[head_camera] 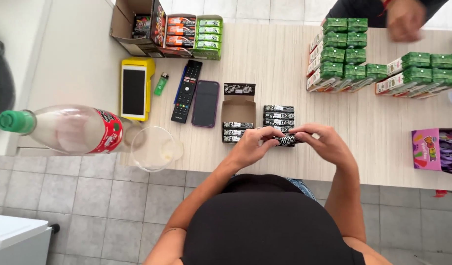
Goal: Organizing and arranging small mint boxes into a cardboard display tray on a store counter.
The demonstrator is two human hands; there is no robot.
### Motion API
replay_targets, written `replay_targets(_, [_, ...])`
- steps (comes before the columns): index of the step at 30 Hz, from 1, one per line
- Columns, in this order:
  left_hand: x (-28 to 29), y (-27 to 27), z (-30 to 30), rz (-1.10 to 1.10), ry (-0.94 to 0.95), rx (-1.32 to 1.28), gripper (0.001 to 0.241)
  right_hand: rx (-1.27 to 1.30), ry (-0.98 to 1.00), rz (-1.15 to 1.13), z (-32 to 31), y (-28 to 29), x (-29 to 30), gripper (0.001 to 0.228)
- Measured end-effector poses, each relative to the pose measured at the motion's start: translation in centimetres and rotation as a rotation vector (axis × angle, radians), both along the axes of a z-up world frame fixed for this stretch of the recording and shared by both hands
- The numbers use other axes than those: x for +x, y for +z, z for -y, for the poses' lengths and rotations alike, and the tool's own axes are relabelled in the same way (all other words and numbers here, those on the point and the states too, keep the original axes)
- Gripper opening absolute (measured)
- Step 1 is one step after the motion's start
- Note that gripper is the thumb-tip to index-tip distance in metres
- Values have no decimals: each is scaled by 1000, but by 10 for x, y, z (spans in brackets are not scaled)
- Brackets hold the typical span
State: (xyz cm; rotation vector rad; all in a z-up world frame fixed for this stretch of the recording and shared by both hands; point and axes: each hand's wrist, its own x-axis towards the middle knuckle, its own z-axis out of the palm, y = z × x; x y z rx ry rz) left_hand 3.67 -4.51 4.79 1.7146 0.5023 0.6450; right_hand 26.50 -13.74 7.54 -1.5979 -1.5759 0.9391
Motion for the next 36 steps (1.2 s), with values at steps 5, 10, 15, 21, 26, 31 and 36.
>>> replay_targets(5, [-7, 28, 6, 52, -48, -89, 18, -27, 146, -94, 1, 26, 17, 17])
replay_targets(10, [-12, 29, 7, -21, -74, 78, 21, -152, 283, -76, -4, 18, 13, 29])
replay_targets(15, [-18, 31, 6, -130, -16, 155, 21, -149, 182, -89, -5, -9, -10, 26])
replay_targets(21, [-20, 4, 15, -38, -45, 7, 81, 33, 120, 11, -2, -7, -4, 30])
replay_targets(26, [-31, 75, 28, -57, -233, 446, 96, 274, -122, 399, -30, -52, 45, 26])
replay_targets(31, [-35, 43, 16, -351, -34, 568, 123, 447, -223, 515, -66, -93, 51, 29])
replay_targets(36, [-56, 45, 5, -658, 211, 461, 131, 395, -138, 599, -84, -127, 50, 29])
